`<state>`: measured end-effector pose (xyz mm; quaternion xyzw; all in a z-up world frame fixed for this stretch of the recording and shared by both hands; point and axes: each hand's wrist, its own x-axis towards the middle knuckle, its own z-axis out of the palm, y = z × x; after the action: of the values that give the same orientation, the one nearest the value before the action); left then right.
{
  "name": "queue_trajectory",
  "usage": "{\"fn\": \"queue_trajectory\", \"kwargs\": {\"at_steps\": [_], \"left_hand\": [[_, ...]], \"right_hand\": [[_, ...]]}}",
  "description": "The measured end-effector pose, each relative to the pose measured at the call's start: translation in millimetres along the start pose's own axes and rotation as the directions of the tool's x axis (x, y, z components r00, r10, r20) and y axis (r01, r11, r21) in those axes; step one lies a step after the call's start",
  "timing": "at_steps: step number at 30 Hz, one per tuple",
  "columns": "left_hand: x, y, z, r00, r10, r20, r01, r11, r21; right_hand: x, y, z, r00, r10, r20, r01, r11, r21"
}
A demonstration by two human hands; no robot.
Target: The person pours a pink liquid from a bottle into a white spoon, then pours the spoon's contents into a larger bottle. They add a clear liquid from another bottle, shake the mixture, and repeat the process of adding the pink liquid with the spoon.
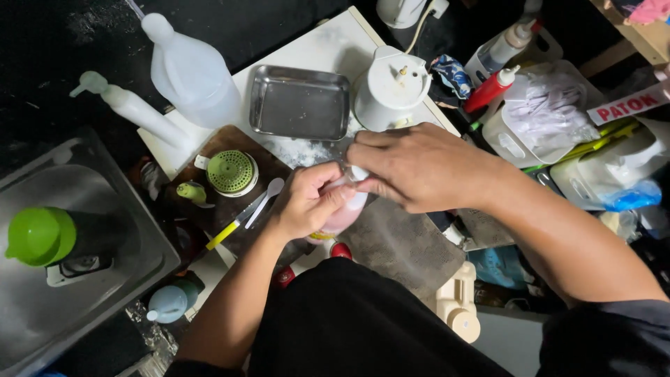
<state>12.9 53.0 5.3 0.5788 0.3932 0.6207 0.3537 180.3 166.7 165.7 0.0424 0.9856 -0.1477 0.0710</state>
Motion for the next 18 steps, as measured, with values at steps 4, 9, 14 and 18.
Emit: {"fn": "queue_trajectory", "kwargs": {"at_steps": [4, 9, 14, 18], "left_hand": [[-3, -9, -7, 1.0, 0.028, 0.013, -0.029, 0.993, 0.118], [-11, -25, -5, 0.999, 0.053, 0.006, -0.053, 0.979, 0.198], [-14, -29, -3, 0.999, 0.01, 0.038, -0.021, 0.959, 0.282], [-15, -36, -2, 1.0, -0.016, 0.021, 0.009, 0.958, 0.288]], "right_hand": [[1, -8, -3, 0.995, 0.059, 0.083, -0.06, 0.998, 0.002], [-1, -6, 15, 0.991, 0.084, 0.107, -0.073, 0.992, -0.101], [-6, -7, 24, 0.993, 0.089, 0.074, -0.084, 0.995, -0.062], [-1, -14, 21, 0.998, 0.063, -0.014, -0.062, 0.996, 0.056]]}}
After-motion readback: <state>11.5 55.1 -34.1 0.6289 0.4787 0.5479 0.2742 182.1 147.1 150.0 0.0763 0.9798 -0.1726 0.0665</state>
